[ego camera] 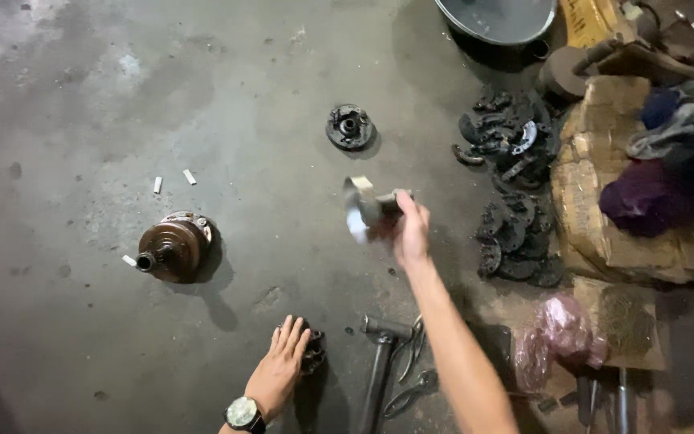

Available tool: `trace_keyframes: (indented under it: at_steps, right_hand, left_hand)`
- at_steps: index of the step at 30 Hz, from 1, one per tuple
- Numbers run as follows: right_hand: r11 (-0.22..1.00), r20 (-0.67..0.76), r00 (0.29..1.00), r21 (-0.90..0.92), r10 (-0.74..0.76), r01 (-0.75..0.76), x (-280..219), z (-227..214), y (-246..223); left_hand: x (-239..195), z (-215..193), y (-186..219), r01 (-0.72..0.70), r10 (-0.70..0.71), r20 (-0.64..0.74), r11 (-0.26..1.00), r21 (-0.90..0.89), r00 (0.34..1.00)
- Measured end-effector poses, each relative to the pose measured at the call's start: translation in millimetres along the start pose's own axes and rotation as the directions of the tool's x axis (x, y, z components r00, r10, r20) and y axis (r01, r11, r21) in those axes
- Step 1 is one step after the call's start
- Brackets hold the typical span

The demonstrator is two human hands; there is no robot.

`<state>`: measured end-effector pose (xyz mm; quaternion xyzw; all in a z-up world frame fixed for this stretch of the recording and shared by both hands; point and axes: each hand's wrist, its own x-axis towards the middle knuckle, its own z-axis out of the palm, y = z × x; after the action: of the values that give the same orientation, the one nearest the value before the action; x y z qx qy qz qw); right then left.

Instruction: The person picks up used brake shoes from the workshop floor and arranges them in rows on the concrete. They then carry a stack of the shoes to a bench grinder and hold each shoe against the spinning grinding wheel, with sparks visible, working through the shoes one at a time.

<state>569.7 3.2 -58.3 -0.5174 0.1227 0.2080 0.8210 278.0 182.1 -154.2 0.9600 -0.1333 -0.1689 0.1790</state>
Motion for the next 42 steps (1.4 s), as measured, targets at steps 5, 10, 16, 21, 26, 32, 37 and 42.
trace_keyframes:
  at_steps: [5,10,16,21,26,32,37,42]
  right_hand:
    - [0.63,0.005,0.885,-0.701,-0.465,0.335,113.2,1.0,23.8]
    - [0.465,-0.032,0.846,-0.846,-0.532,0.26,155.7,32.7,29.0]
    - [0.389,0.006,0.948,-0.911,-0.317,0.136,79.4,30.1,44.5]
    - [0.322,0.185,0.978,-0.924,-0.1,0.208,8.2,-23.4,80.5]
    - [0.111,0.18,0.933,-0.968,-0.311,0.224,37.6,-9.7,21.5]
    - [-0.064,0.294,0.868,-0.954,-0.401,0.293,147.6,33.0,-8.7]
    - [0.015,0.296,0.887,-0.947,-0.355,0.321,149.1,8.3,-4.5]
    - [0.034,0.141,0.965,-0.988,-0.222,0.152,107.3,-14.7,-41.4]
  left_hand:
    - [-2.6,25.2,-6.0,-0.041,0.033,-0.134,0.997,-0.058,0.99]
    - [-5.4,1.4,-2.7,-0.038,0.03,-0.098,0.996,-0.082,0.995]
    - [14.5,15.2,-9.1,-0.033,0.029,-0.168,0.999,-0.023,0.985]
    - [23.1,-4.5,-8.9,-0.01,0.011,0.026,0.999,-0.04,1.0]
    - [31.4,-8.4,-18.8,-0.107,0.115,-0.074,0.989,0.102,0.991]
    - [47.0,-62.7,-53.9,0.19,-0.249,0.148,0.926,0.326,0.957]
    - [51.6,-12.6,-85.1,0.19,-0.177,-0.071,0.903,0.385,0.982]
    - [55.9,-43.2,-77.4,0.134,-0.189,0.076,0.878,0.46,0.979]
